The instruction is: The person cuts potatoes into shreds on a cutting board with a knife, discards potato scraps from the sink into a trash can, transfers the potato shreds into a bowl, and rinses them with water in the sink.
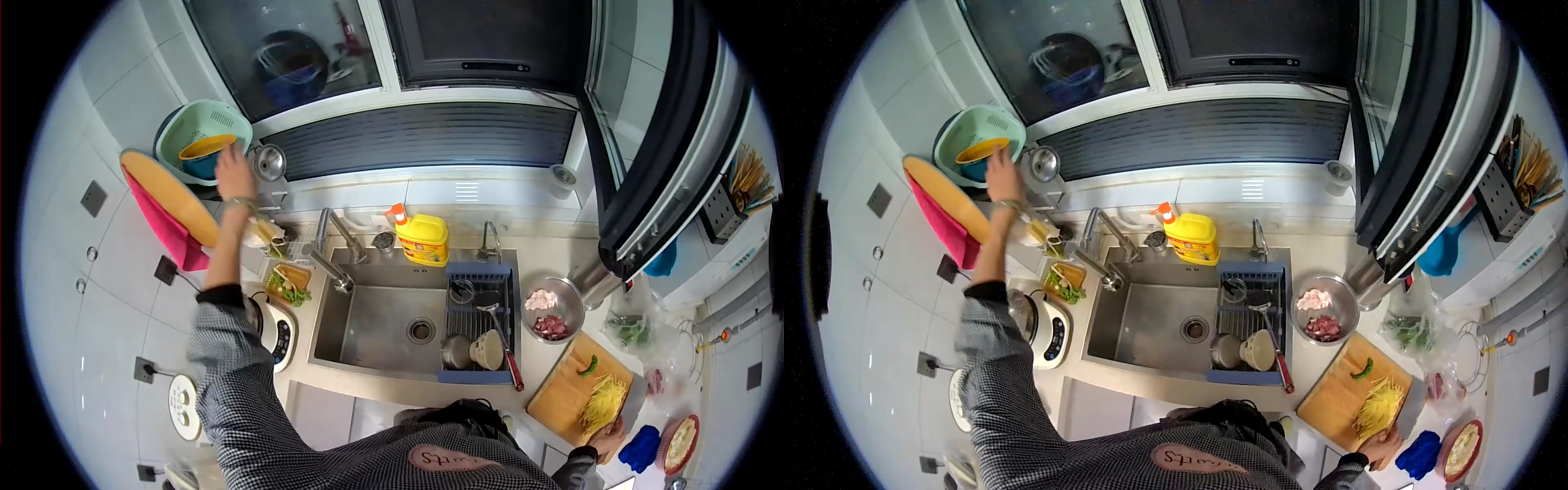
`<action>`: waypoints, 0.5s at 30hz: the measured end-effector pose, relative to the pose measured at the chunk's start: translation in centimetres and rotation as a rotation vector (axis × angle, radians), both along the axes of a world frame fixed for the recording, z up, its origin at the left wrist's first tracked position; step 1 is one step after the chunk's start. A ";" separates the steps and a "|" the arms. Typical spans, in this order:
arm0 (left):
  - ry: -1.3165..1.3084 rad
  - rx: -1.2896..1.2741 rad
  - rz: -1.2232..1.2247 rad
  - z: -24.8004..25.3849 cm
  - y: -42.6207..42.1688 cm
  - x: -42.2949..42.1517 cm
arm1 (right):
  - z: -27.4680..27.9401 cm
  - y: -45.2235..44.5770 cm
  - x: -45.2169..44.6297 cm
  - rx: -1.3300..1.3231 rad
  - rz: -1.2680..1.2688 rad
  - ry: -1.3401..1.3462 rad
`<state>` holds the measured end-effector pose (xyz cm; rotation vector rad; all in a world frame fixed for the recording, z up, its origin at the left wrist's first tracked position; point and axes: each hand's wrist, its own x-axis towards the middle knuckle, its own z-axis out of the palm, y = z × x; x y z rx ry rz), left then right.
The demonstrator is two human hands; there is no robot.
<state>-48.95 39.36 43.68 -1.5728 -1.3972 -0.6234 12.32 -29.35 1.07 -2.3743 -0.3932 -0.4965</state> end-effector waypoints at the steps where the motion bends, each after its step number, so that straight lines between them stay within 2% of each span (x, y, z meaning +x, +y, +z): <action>1: 0.094 -0.013 0.202 0.5 4.1 -3.8 | 1.6 2.1 -1.5 0.149 0.026 0.123; 2: 0.230 0.048 0.298 1.1 6.6 -6.8 | 2.0 3.3 -2.6 0.250 0.102 0.088; 3: 0.329 0.036 0.347 2.3 7.6 -8.3 | 4.8 4.8 -4.7 0.119 0.119 0.056; 4: 0.191 -0.089 0.333 3.1 8.3 -9.5 | 4.7 5.5 -5.3 0.114 0.149 0.098; 5: 0.367 -0.194 0.490 3.6 9.4 -10.5 | 9.8 8.0 -8.4 0.081 0.172 0.208; 6: 0.393 -0.152 0.385 4.2 8.7 -10.0 | 9.2 9.1 -9.2 0.133 0.180 0.151; 7: 0.347 -0.448 0.504 5.1 8.1 -9.0 | 9.0 9.7 -9.8 0.180 0.279 0.082; 8: 0.339 -0.343 0.356 5.0 6.5 -8.1 | 10.3 11.0 -11.3 0.267 0.252 0.219; 10: 0.338 -0.032 0.018 4.1 2.2 -4.3 | 11.2 12.5 -12.5 0.240 0.373 0.199; 12: 0.254 -0.085 -0.137 3.0 -4.8 1.7 | 11.8 14.0 -13.7 0.230 0.452 0.309; 14: 0.149 -0.221 -0.405 0.6 -11.7 6.2 | 11.0 15.5 -14.4 0.344 0.573 0.612; 15: -0.122 -0.390 -0.633 -1.7 -15.3 8.7 | 12.5 16.5 -15.1 0.420 0.678 0.869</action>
